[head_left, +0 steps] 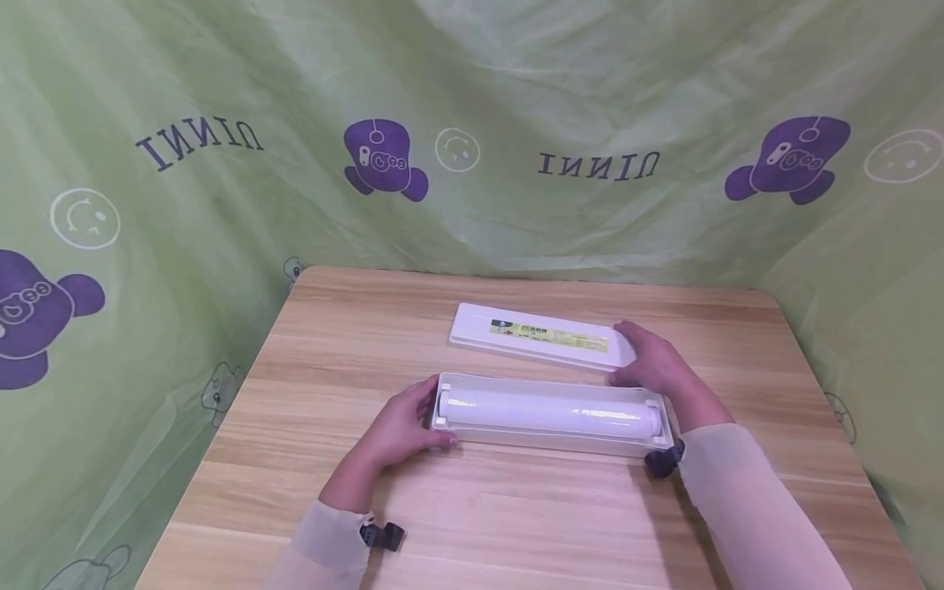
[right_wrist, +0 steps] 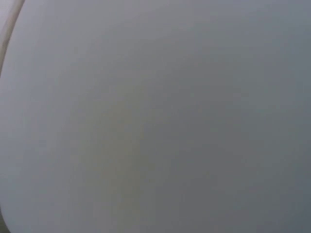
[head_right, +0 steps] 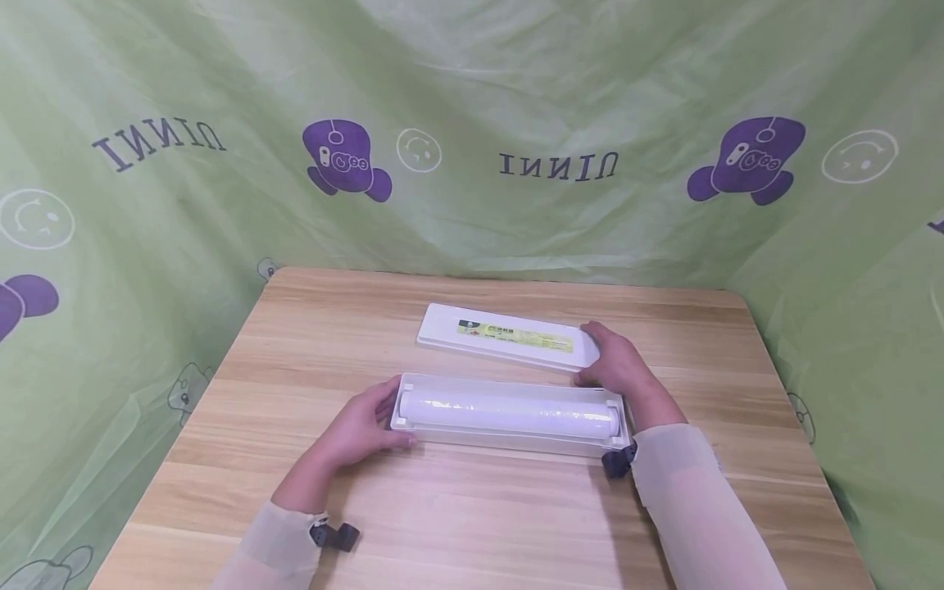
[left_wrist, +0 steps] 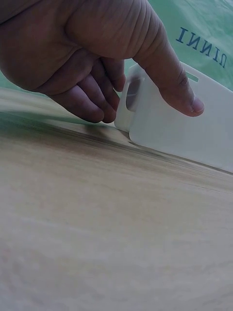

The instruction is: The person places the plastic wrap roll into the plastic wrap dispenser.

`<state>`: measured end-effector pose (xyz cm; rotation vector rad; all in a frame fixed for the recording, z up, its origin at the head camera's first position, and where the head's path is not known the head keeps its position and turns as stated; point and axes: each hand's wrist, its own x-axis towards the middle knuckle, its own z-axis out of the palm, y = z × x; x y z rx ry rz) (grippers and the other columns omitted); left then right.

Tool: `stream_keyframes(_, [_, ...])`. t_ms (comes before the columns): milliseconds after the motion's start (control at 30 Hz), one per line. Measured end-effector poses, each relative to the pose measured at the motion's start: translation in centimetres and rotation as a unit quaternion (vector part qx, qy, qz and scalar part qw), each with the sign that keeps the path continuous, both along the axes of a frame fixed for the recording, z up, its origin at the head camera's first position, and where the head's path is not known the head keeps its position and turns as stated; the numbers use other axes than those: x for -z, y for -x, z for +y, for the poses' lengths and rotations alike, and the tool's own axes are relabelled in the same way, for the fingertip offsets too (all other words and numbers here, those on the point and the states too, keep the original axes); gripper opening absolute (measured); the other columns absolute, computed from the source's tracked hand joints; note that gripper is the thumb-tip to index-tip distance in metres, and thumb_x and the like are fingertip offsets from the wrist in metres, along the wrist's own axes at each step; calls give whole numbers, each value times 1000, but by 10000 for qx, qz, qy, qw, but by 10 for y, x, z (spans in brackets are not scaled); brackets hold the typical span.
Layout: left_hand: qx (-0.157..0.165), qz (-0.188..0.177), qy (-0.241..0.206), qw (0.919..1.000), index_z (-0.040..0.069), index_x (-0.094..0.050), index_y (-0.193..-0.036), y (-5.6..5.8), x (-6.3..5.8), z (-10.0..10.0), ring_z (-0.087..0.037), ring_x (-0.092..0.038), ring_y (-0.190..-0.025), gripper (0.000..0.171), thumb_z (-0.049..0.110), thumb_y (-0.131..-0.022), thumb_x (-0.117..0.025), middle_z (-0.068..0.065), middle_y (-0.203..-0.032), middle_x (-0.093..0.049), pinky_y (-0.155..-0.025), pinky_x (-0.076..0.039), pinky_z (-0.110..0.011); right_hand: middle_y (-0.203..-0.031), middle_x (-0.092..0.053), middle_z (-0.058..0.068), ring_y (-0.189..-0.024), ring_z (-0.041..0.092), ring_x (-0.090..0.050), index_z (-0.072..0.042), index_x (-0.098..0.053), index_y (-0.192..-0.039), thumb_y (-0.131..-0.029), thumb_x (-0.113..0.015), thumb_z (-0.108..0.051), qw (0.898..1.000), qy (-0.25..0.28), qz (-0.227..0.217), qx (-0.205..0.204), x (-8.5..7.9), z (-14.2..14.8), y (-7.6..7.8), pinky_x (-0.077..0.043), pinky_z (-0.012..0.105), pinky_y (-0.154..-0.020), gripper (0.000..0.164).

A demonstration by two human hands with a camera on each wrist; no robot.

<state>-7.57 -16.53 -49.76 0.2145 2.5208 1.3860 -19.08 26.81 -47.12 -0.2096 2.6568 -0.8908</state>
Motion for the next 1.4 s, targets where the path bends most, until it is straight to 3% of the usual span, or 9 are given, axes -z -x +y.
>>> stream_keyframes(633, [-16,-39,10,10000,13,-33,-154,0,0,1,-16,-41,-136,115,40,-60,-94,-3,-153,-39,-109,-37,-25,-144,-40,27,-130,47,-38,-4,-31,-150,-69,-88,-13,9996,204,-149,118,1,-1,1,-27,65,-110,100])
stream_keyframes(1167, [8,-37,-24,10000,12,-34,-153,0,-1,1,-18,-42,-135,113,36,-61,-95,-4,-153,-40,-109,-38,-25,-133,-53,23,-117,41,-51,-4,-44,-143,-63,-92,-23,9997,82,195,132,4,1,1,-39,60,-103,95])
stream_keyframes(1400, [39,-9,-114,9999,11,-34,-153,1,0,0,-18,-42,-135,113,37,-61,-94,-4,-152,-40,-109,-37,-26,-137,-50,23,-121,41,-48,-7,-42,-145,-61,-94,-30,9986,328,8,410,3,2,0,-37,60,-106,101])
